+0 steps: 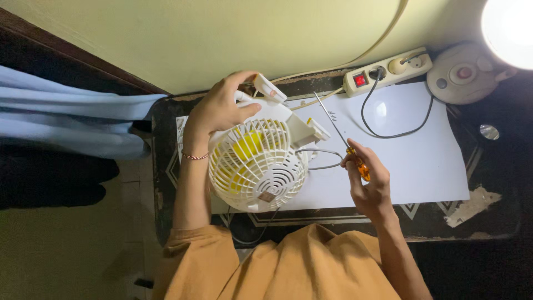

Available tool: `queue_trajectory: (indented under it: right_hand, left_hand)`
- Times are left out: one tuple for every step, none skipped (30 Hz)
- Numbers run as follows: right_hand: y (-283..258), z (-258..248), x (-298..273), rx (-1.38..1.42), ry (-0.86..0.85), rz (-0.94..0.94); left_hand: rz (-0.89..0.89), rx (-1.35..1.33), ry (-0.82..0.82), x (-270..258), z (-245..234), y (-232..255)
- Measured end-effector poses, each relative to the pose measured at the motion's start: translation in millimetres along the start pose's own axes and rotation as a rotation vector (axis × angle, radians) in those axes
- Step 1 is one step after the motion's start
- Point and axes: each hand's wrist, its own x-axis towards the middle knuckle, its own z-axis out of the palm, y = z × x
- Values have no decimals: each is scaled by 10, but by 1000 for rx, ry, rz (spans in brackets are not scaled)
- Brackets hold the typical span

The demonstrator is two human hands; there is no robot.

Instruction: The person uses a screwdriver to remove screws from the front and rear grilles of a small electric fan. They detach the front grille, then the rear grille, exposing the fan blades and motor housing. The person continues to unscrew and separate components on a tabletop workspace.

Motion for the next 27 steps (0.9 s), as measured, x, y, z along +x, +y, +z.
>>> queue_trajectory:
  right_hand:
    - [-1, -4, 9, -3, -2, 10]
    - [-4, -9, 13, -6, -4, 19]
    - [-11, -10, 13, -6, -7, 29]
    - [-16, -21, 17, -5, -9, 29]
    - [-23, -36, 14, -5, -10, 30]
    - [-27, -45, 15, -5, -11, 31]
    - [-26, -57, 23, -7, -5, 34]
    - [-25, -68, 30, -8, 2, 36]
    - [-22, -80, 33, -10, 7, 38]
    - [-20, -89, 36, -12, 10, 25]
    - [-22, -95, 43, -14, 11, 13]
    - [-27, -98, 48, -16, 12, 1]
    - [-25, -96, 64, -15, 7, 5]
    - [-22, -96, 77, -15, 3, 9]
    - [-25, -98, 65, -13, -4, 18]
    - [-25, -98, 52, -5, 0, 14]
    - [-25, -99, 39, 2, 1, 10]
    - [-27, -99, 27, 10, 3, 6]
    - [-27, -100, 27, 16, 3, 17]
    - [-28, -102, 30, 22, 3, 29]
    - [-34, -101, 28, 27, 4, 43]
    - [-39, -100, 30, 37, 5, 65]
    - [-47, -105, 21, 47, 1, 90]
    - [-60, -101, 11, 57, -2, 116]
    - [-75, -93, 23, 49, -2, 110]
    - [-102, -90, 30, 41, -3, 105]
    - [-142, -91, 35, 33, -3, 101]
  left_hand:
    - [-42, -34, -12, 12, 7, -45]
    - [-58, -70, -35, 34, 1, -84]
    - [-76, -103, -58, 49, -19, -108]
    - [-94, -137, -82, 51, -30, -118]
    - [-135, -194, -99, 41, -39, -120]
    - [-176, -250, -116, 34, -57, -117]
    - [-215, -307, -134, 43, -67, -104]
    - [-130, -275, -133, 48, -84, -87]
    - [-45, -243, -131, 41, -108, -66]
    - [40, -210, -130, 37, -120, -44]
    - [-22, -207, -107, 34, -113, -21]
    - [-83, -204, -84, 33, -92, 3]
    - [-140, -199, -60, 51, -77, 20]
    - [-201, -193, -31, 55, -66, 32]
    - [-266, -188, -4, 27, -44, 44]
    - [-331, -182, 21, -7, -24, 46]
    - [-315, -242, 45, -45, -14, 37]
    - [-299, -303, 68, -90, -16, 19]
    - [-280, -361, 94, -130, -29, -5]
    - [-271, -387, 136, -183, -44, -31]
    - [-262, -414, 176, -249, -60, -59]
    - [-254, -440, 216, -314, -76, -89]
    - [-263, -469, 268, -396, -85, -114]
    - [-273, -498, 320, -478, -94, -135]
    - [-278, -524, 376, -540, -105, -151]
    - [-290, -533, 414, -596, -106, -157]
    - [-302, -542, 452, -648, -104, -150]
